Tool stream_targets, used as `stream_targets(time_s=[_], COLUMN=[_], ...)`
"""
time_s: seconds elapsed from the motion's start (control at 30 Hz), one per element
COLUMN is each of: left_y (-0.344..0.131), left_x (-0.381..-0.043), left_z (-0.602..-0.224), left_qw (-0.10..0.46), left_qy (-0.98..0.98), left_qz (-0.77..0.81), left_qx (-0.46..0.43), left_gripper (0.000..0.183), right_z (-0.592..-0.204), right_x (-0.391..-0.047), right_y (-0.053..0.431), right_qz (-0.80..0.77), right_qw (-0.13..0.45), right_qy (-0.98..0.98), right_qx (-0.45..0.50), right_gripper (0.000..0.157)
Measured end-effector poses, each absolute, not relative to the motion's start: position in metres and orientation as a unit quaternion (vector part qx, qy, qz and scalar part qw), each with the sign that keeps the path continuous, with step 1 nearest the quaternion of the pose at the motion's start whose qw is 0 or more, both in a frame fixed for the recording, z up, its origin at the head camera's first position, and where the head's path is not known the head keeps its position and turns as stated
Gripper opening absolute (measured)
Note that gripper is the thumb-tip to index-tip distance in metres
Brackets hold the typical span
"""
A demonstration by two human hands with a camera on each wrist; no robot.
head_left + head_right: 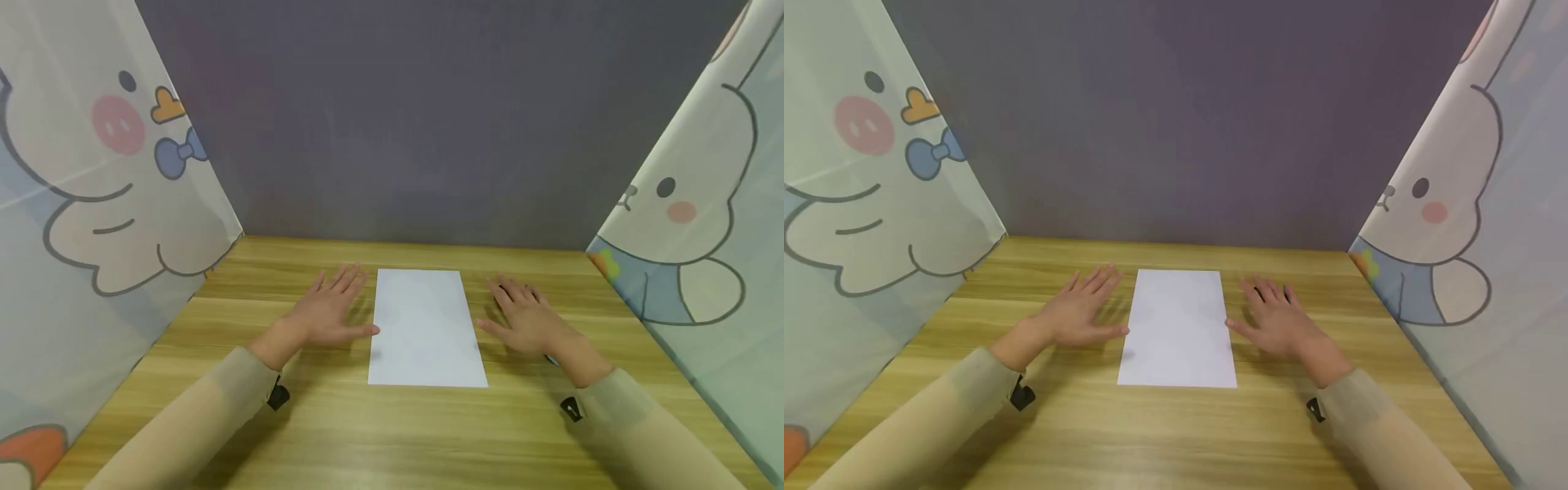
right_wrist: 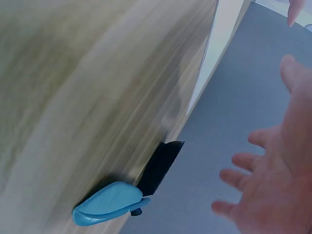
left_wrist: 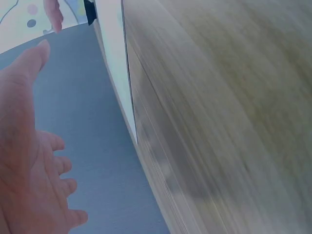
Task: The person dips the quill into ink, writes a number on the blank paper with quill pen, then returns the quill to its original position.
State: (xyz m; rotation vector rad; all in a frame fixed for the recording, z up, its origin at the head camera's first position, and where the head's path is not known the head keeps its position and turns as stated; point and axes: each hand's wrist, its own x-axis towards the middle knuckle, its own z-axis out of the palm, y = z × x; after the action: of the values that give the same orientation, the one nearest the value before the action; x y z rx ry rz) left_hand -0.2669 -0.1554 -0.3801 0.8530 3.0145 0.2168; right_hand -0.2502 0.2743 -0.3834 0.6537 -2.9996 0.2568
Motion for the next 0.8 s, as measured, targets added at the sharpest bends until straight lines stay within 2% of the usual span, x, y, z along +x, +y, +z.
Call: stream_targets(time_s=[0.07,0.17,0.37,0.53,0.8], left_y=[-0.157,-0.159,-0.159,-0.155,-0.149], left_x=[-0.267,-0.269,-0.271,-0.271,-0.275], left_z=[-0.38,-0.381,-0.39,-0.396,-0.4], left_qw=[0.011,0.056,0.159,0.179,0.181], left_qy=[0.956,0.947,0.927,0.921,0.919], left_qz=[0.077,0.093,0.103,0.091,0.079], left_qx=[0.283,0.303,0.325,0.334,0.341], left_gripper=[0.11,0.101,0.094,0.096,0.096], right_z=[-0.382,-0.379,-0.377,-0.376,-0.376], right_x=[-0.252,-0.254,-0.257,-0.255,-0.254], right_y=[0.276,0.28,0.294,0.304,0.312], right_qz=[0.093,0.114,0.132,0.131,0.128], right_qw=[0.041,0.048,0.026,0.012,0.005], right_qy=[-0.97,-0.967,-0.971,-0.974,-0.976], right_qx=[0.219,0.221,0.198,0.186,0.174], right_gripper=[0.086,0.078,0.079,0.082,0.081])
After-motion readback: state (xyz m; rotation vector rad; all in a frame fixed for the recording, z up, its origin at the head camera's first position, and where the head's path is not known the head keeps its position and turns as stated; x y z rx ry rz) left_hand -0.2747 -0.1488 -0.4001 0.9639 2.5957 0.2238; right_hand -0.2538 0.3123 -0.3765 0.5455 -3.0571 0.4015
